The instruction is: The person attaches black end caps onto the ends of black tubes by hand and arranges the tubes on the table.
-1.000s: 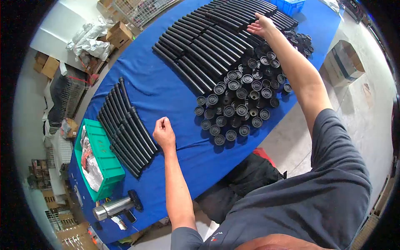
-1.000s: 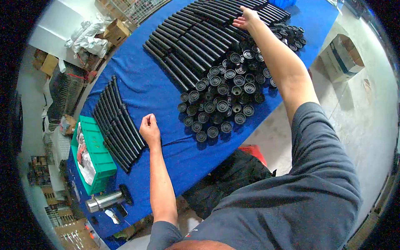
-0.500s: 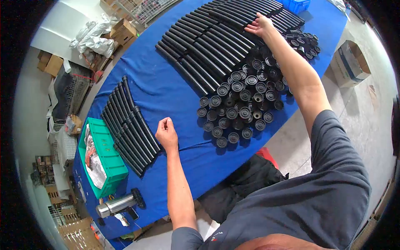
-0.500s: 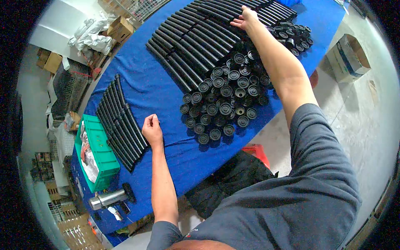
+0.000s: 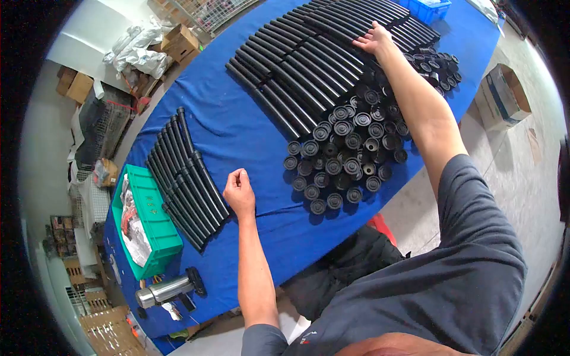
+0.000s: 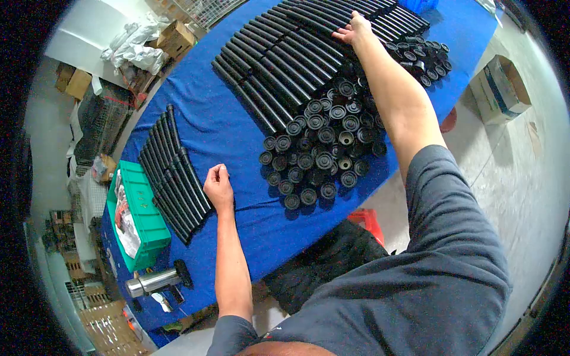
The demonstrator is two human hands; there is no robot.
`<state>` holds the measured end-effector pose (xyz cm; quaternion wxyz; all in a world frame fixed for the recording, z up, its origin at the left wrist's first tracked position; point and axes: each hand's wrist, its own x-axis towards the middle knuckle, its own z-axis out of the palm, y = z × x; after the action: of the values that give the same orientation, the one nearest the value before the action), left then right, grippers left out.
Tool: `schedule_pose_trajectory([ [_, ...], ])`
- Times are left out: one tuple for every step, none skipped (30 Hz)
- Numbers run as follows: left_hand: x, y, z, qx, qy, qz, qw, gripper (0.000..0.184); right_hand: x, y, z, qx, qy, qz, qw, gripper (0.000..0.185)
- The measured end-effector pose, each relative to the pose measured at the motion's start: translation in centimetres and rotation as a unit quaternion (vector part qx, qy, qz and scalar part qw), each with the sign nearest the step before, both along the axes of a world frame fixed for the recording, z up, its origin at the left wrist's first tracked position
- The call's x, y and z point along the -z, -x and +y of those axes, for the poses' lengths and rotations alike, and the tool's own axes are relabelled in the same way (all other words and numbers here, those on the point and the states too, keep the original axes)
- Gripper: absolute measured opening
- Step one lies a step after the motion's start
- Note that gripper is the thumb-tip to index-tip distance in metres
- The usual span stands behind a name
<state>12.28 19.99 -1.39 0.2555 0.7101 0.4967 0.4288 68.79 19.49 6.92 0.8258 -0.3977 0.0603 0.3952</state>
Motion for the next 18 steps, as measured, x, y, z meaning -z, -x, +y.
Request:
schedule_pose_trajectory([
  [-0.1,0.0,-0.1,0.0,0.0,0.003,1.0,0.019,0.1,-0.2,0.2,-0.008,0.0,0.001,1.0,0.076],
  [-0.2,0.0,-0.1,0.0,0.0,0.006,1.0,0.019,0.1,-0.4,0.4,-0.013,0.002,0.002,1.0,0.075],
  [-0.1,0.0,0.0,0.0,0.0,0.008,1.0,0.019,0.1,-0.5,0.5,-0.019,0.003,0.003,1.0,0.074],
  [-0.1,-0.1,0.0,-0.001,-0.005,-0.001,1.0,0.019,0.4,-1.1,0.7,-0.024,0.005,0.004,1.0,0.074],
  [0.0,-0.2,-0.1,-0.003,-0.005,0.003,1.0,0.019,1.6,-2.4,1.8,0.011,0.006,0.024,1.0,0.068],
  [-0.5,-0.3,-0.3,-0.005,-0.004,0.007,1.0,0.019,2.1,-2.7,2.0,0.004,0.002,0.027,1.0,0.068],
  [-0.7,-0.4,-0.4,-0.007,-0.005,0.011,1.0,0.019,2.5,-3.1,2.2,-0.003,-0.004,0.029,1.0,0.068],
  [-0.7,-0.3,-0.3,-0.009,0.002,0.019,1.0,0.018,2.9,-3.4,2.5,0.004,-0.009,0.027,1.0,0.069],
  [-0.9,-0.4,-0.4,-0.009,0.006,0.021,1.0,0.018,2.7,-3.2,2.5,0.007,-0.008,0.029,1.0,0.069],
  [-1.0,-0.4,-0.5,-0.01,0.01,0.022,1.0,0.018,2.5,-2.8,2.6,0.009,-0.007,0.03,0.999,0.069],
  [-1.1,-0.4,-0.5,-0.013,0.014,0.024,1.0,0.017,2.3,-2.5,2.6,0.009,-0.006,0.032,0.999,0.07],
  [-1.0,-0.3,-0.5,-0.011,0.02,0.025,0.999,0.018,2.4,-2.6,2.6,0.004,-0.017,0.033,0.999,0.071],
  [-0.7,-0.2,-0.4,-0.008,0.025,0.026,0.999,0.019,2.2,-2.4,2.8,0.006,-0.019,0.038,0.999,0.072],
  [-0.5,-0.1,-0.2,-0.005,0.03,0.027,0.999,0.019,2.1,-2.1,2.8,0.001,-0.027,0.039,0.999,0.072],
  [-0.6,-0.1,-0.2,-0.006,0.029,0.022,0.999,0.019,1.7,-1.6,2.6,-0.005,-0.036,0.041,0.999,0.072],
  [-0.7,-0.2,-0.3,-0.007,0.028,0.016,0.999,0.019,2.2,-2.2,3.3,0.014,-0.023,0.051,0.998,0.073],
  [-0.8,-0.4,-0.4,-0.007,0.027,0.011,1.0,0.019,2.8,-2.8,3.7,0.034,-0.017,0.059,0.998,0.074],
  [-0.9,-0.3,-0.4,-0.014,0.033,0.02,0.999,0.019,2.9,-3.3,4.2,0.05,0.004,0.063,0.997,0.075],
])
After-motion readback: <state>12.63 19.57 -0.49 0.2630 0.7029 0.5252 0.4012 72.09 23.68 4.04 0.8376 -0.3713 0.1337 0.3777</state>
